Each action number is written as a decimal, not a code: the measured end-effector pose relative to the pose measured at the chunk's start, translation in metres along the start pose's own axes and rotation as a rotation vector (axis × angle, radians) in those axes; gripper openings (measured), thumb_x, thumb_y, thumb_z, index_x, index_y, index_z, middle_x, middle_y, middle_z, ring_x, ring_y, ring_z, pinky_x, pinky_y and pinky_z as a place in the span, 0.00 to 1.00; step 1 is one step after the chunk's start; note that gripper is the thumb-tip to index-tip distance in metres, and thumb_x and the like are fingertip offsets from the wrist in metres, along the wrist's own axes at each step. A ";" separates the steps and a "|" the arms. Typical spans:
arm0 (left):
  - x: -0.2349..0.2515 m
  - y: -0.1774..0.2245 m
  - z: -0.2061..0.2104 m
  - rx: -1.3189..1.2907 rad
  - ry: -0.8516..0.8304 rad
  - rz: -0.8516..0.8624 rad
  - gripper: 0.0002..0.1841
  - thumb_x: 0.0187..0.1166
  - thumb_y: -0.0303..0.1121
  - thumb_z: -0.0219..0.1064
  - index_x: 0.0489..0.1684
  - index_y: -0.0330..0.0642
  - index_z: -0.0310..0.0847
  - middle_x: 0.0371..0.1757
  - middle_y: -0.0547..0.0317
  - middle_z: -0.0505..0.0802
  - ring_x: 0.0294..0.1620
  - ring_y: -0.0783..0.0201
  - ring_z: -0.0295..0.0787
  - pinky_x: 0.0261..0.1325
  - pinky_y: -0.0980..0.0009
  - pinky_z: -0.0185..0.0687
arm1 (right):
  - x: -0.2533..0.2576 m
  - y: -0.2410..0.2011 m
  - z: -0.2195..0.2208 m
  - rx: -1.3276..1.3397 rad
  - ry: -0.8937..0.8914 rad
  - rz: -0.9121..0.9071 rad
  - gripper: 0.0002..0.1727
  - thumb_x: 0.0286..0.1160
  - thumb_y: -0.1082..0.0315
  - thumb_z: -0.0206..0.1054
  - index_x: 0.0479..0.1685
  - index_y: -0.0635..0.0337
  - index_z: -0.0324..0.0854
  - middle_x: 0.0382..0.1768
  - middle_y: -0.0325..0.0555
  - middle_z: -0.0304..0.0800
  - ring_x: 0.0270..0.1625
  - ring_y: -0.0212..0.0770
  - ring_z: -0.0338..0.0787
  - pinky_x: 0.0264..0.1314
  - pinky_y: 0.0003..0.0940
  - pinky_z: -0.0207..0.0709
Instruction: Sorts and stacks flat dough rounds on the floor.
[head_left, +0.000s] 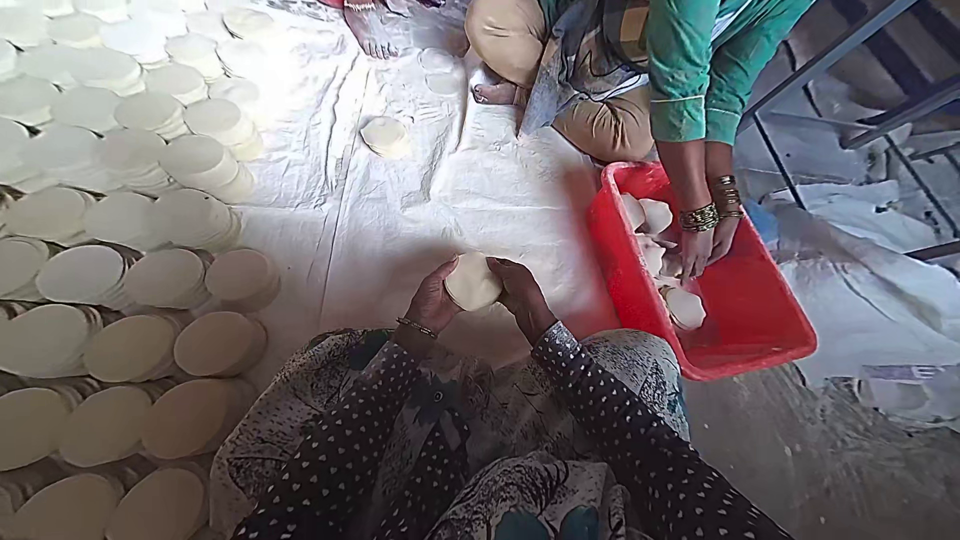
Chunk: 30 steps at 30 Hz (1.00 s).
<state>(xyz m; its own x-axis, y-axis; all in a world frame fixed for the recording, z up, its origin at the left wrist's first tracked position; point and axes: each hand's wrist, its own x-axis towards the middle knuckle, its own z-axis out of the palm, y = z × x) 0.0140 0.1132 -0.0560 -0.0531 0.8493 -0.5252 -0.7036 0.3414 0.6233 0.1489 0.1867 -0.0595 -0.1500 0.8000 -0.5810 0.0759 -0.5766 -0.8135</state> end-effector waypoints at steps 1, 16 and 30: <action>0.001 -0.001 0.002 0.019 0.025 -0.002 0.22 0.90 0.49 0.54 0.73 0.46 0.76 0.63 0.52 0.90 0.59 0.56 0.90 0.57 0.56 0.88 | -0.001 0.002 0.000 -0.140 0.016 -0.080 0.20 0.93 0.56 0.56 0.70 0.61 0.79 0.54 0.56 0.87 0.50 0.46 0.87 0.51 0.46 0.82; 0.012 0.008 -0.002 1.412 0.328 0.094 0.22 0.71 0.31 0.79 0.57 0.25 0.82 0.58 0.27 0.87 0.65 0.35 0.83 0.71 0.38 0.71 | 0.009 0.001 -0.057 -0.713 0.108 -0.197 0.38 0.76 0.63 0.75 0.85 0.62 0.64 0.66 0.70 0.84 0.64 0.66 0.87 0.65 0.65 0.79; 0.001 0.008 0.011 0.088 0.124 -0.105 0.17 0.89 0.34 0.58 0.71 0.39 0.74 0.57 0.43 0.89 0.52 0.50 0.91 0.51 0.51 0.89 | -0.006 0.029 -0.018 0.571 -0.275 0.394 0.61 0.60 0.09 0.36 0.79 0.49 0.73 0.70 0.58 0.83 0.69 0.58 0.85 0.65 0.60 0.82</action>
<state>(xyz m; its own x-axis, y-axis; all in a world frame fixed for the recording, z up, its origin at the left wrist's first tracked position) 0.0162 0.1206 -0.0456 -0.0734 0.7531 -0.6538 -0.6454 0.4639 0.6068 0.1694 0.1684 -0.0801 -0.4646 0.4891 -0.7382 -0.3377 -0.8685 -0.3628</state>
